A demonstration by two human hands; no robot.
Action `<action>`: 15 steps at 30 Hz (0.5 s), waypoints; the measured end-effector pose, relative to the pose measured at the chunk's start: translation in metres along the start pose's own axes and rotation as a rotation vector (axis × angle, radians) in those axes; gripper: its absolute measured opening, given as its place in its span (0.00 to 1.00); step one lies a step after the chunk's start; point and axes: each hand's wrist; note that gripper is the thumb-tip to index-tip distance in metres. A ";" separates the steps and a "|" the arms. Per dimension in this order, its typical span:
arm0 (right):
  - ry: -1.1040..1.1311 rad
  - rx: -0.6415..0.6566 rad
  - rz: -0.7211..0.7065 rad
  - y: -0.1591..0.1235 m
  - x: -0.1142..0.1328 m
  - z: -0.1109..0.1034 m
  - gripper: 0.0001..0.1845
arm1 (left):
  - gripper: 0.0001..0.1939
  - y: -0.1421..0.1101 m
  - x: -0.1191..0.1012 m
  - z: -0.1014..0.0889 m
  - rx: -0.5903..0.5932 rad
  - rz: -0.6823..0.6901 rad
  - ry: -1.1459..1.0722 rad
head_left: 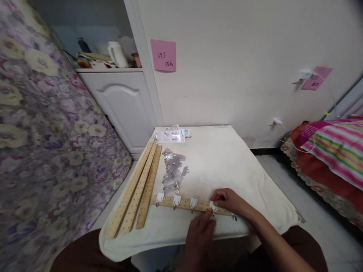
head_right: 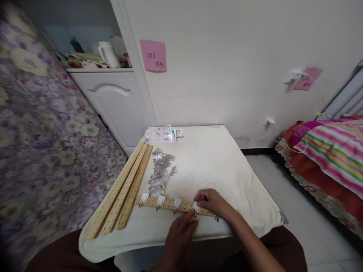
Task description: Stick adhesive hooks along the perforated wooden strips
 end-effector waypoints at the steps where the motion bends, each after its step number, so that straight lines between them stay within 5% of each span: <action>1: 0.000 0.010 -0.007 -0.001 0.001 -0.001 0.08 | 0.20 0.000 0.000 0.000 0.008 -0.002 -0.010; 10: -0.093 -0.064 -0.002 -0.004 0.002 -0.012 0.07 | 0.17 0.005 -0.009 -0.011 0.037 -0.125 0.000; 15: -0.110 -0.123 0.004 -0.005 0.001 -0.019 0.08 | 0.16 0.004 -0.010 -0.013 0.059 -0.228 -0.181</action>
Point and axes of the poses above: each hand's wrist, its own y-axis towards the middle knuckle, its own z-axis out of the palm, x = y × z, and after that the axes turned 1 degree about y, right-handed
